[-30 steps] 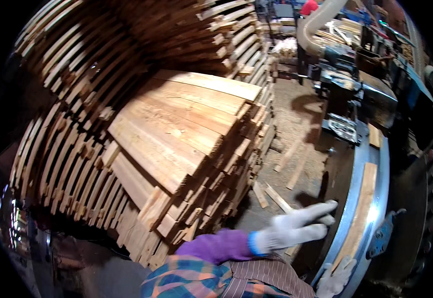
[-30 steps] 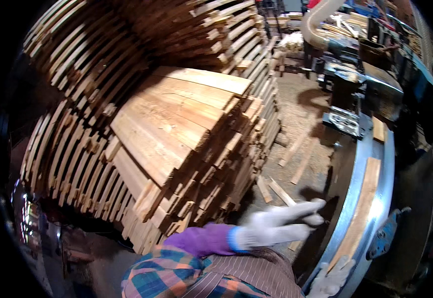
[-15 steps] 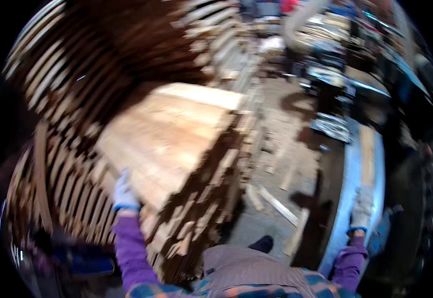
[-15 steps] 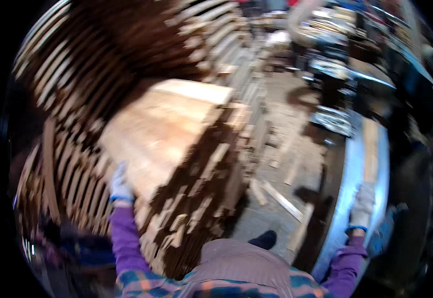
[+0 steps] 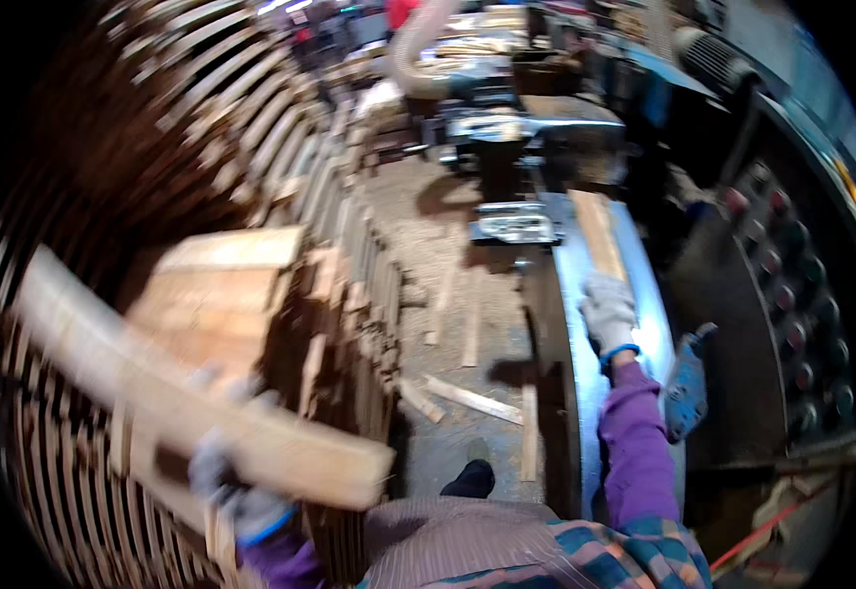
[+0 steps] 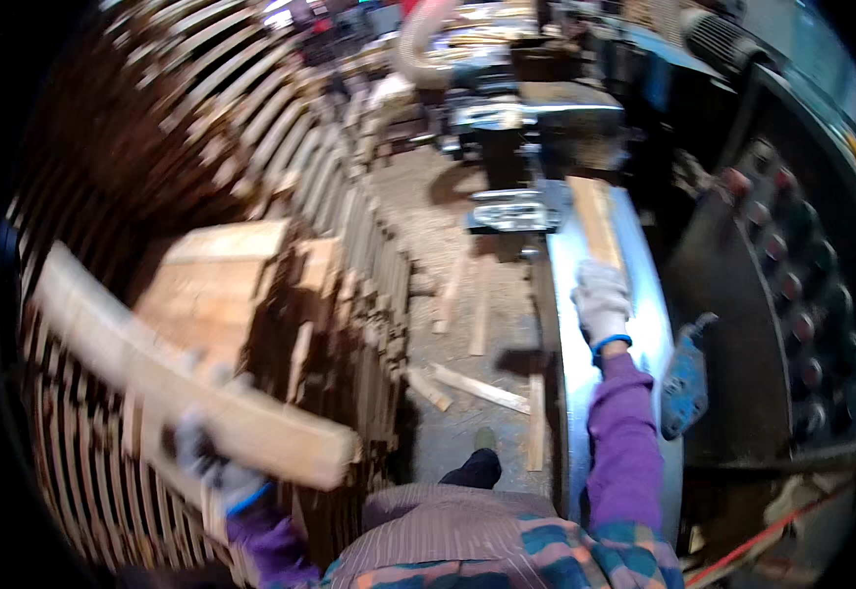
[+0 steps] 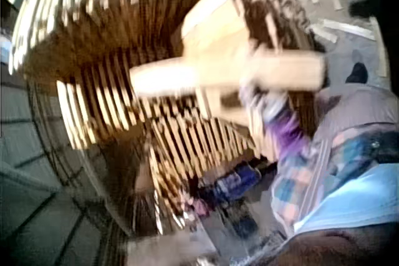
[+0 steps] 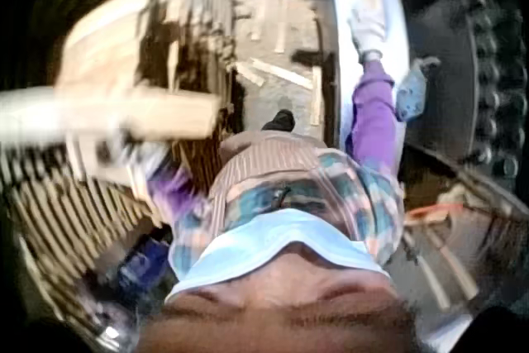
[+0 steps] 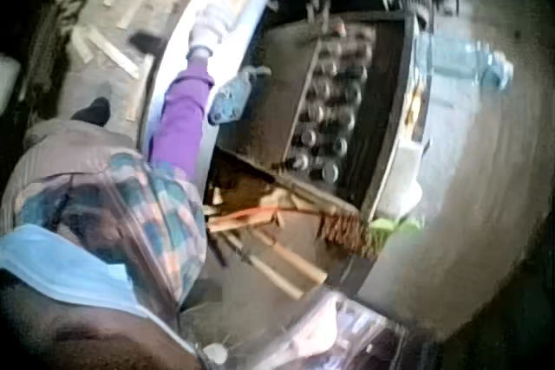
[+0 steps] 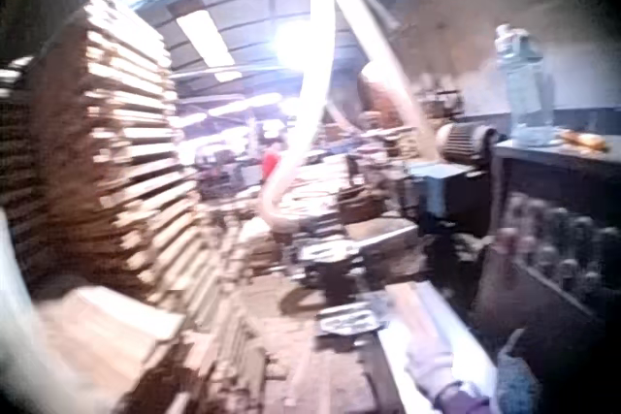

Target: The person repeatedly picks up wooden planks from a stack and feeds them into a planer machine. They handle the planks one at a time, guiding them through the machine and then stacking the processed pieces onto a growing pile.

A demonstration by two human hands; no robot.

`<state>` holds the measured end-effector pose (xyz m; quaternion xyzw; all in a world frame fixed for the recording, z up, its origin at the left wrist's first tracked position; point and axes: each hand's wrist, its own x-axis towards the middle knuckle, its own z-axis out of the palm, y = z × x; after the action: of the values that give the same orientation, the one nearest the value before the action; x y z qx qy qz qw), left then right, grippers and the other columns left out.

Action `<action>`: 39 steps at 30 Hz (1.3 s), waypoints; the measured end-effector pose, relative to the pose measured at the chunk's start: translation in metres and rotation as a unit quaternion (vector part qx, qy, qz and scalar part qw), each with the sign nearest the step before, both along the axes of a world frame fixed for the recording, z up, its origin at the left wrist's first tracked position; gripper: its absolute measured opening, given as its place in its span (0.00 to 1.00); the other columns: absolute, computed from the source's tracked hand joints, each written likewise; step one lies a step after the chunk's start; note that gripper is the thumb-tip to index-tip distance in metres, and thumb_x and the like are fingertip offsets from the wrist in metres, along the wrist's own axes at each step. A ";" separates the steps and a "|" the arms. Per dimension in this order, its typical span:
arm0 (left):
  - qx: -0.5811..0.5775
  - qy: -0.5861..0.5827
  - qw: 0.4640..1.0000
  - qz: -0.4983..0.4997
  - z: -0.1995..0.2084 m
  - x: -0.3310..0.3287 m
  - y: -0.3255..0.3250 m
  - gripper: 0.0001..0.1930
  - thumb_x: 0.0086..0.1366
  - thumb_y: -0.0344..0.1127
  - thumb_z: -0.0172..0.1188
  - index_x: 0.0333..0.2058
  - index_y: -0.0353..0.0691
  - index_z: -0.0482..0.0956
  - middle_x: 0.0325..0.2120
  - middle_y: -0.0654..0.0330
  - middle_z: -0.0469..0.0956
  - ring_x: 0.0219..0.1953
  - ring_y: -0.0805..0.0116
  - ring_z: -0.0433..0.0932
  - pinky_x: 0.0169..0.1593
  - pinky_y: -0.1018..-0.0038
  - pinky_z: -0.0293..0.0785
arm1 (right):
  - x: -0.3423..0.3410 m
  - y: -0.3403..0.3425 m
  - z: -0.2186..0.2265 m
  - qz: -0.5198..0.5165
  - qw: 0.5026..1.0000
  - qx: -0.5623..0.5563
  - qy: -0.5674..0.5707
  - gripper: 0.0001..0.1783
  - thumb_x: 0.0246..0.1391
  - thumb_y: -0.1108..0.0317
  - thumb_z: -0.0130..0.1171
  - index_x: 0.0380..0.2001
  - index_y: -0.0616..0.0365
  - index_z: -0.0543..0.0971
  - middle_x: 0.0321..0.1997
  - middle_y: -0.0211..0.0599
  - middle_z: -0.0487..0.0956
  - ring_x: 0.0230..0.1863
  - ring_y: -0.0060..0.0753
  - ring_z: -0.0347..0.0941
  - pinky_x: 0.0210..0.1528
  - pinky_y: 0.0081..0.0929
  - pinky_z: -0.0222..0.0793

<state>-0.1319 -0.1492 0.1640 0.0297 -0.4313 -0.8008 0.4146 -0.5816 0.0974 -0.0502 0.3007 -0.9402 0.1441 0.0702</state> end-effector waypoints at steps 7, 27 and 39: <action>-0.088 -0.062 0.993 -0.044 -0.156 -0.173 0.094 0.16 0.68 0.33 0.50 0.52 0.35 0.76 0.46 0.55 0.80 0.48 0.65 0.78 0.54 0.69 0.75 | 0.216 0.038 0.121 0.295 0.905 -0.289 -0.099 0.44 0.53 0.44 0.64 0.63 0.65 0.66 0.60 0.58 0.71 0.57 0.57 0.70 0.60 0.43 0.67; 0.031 -0.261 0.937 -0.229 -0.225 -0.203 0.186 0.43 0.49 0.32 0.75 0.62 0.36 0.60 0.47 0.53 0.75 0.46 0.59 0.79 0.46 0.67 0.81 | -0.003 0.022 0.029 0.010 0.993 0.081 0.084 0.24 0.55 0.54 0.57 0.51 0.56 0.73 0.51 0.44 0.72 0.55 0.48 0.65 0.56 0.45 0.59; -0.211 -0.239 0.935 -0.159 -0.231 -0.252 0.188 0.22 0.63 0.30 0.62 0.53 0.32 0.68 0.35 0.57 0.79 0.36 0.67 0.80 0.42 0.76 0.79 | 0.200 0.096 0.084 0.101 0.967 -0.187 -0.138 0.44 0.49 0.46 0.67 0.61 0.67 0.68 0.59 0.60 0.72 0.59 0.59 0.70 0.60 0.41 0.67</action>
<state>-0.3843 0.0391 -0.0668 0.0627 -0.6759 -0.7158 0.1639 -0.3814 0.1930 0.0341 0.3529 -0.8616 0.3642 -0.0200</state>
